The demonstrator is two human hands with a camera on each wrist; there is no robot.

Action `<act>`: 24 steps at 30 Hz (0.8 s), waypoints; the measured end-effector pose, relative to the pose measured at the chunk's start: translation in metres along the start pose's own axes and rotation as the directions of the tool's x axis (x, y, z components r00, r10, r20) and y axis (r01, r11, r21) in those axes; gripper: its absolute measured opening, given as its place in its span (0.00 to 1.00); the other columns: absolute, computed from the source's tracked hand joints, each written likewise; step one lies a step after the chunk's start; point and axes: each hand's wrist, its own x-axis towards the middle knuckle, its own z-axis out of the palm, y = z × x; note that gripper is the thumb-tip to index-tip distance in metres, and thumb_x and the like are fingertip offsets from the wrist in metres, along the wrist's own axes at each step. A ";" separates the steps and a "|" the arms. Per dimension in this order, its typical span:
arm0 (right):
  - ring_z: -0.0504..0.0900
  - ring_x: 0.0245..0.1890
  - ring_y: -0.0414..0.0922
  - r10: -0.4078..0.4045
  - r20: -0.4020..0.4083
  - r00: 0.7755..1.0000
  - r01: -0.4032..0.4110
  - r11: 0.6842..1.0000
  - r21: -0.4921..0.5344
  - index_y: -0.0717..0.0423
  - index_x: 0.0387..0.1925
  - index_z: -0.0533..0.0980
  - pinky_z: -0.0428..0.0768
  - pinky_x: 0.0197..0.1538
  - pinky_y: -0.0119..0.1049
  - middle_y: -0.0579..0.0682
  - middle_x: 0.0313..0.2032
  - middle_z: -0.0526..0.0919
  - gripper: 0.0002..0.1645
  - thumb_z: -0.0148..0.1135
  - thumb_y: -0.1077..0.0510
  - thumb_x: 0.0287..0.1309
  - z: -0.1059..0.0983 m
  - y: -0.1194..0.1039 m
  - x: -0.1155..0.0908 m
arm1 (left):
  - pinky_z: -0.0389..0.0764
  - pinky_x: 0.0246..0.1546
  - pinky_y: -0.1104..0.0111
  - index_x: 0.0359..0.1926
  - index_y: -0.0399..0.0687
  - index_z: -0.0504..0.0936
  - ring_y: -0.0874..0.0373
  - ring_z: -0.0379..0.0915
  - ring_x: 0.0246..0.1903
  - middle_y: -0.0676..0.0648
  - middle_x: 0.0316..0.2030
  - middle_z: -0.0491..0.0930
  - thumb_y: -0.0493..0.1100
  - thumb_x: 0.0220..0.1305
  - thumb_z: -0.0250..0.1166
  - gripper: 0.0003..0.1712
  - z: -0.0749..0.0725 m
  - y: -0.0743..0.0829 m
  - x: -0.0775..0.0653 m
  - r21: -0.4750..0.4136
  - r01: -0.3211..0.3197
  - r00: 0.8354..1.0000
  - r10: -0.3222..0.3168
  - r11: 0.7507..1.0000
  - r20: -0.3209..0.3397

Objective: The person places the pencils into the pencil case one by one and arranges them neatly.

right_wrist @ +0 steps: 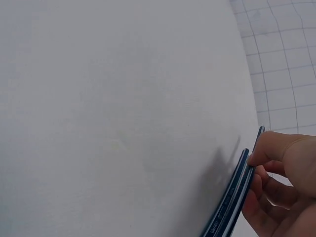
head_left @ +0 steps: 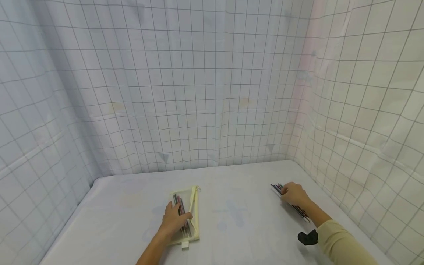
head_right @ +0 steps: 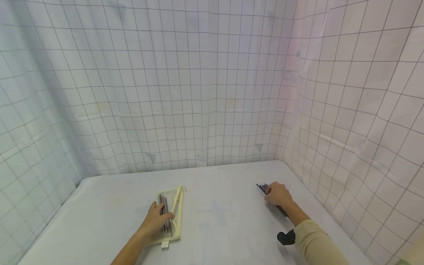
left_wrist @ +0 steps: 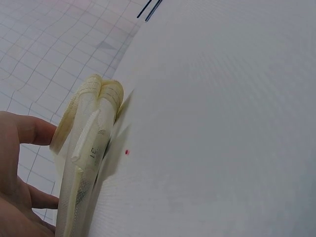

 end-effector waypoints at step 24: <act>0.83 0.34 0.48 0.117 0.147 0.982 -0.177 0.835 0.521 0.74 0.50 0.77 0.86 0.39 0.40 0.59 0.38 0.83 0.15 0.62 0.67 0.65 0.006 -0.036 0.005 | 0.48 0.64 0.25 0.74 0.21 0.56 0.14 0.37 0.70 0.18 0.75 0.39 0.48 0.62 0.67 0.50 0.000 0.000 -0.001 -0.016 -0.007 1.000 0.007 1.000 0.007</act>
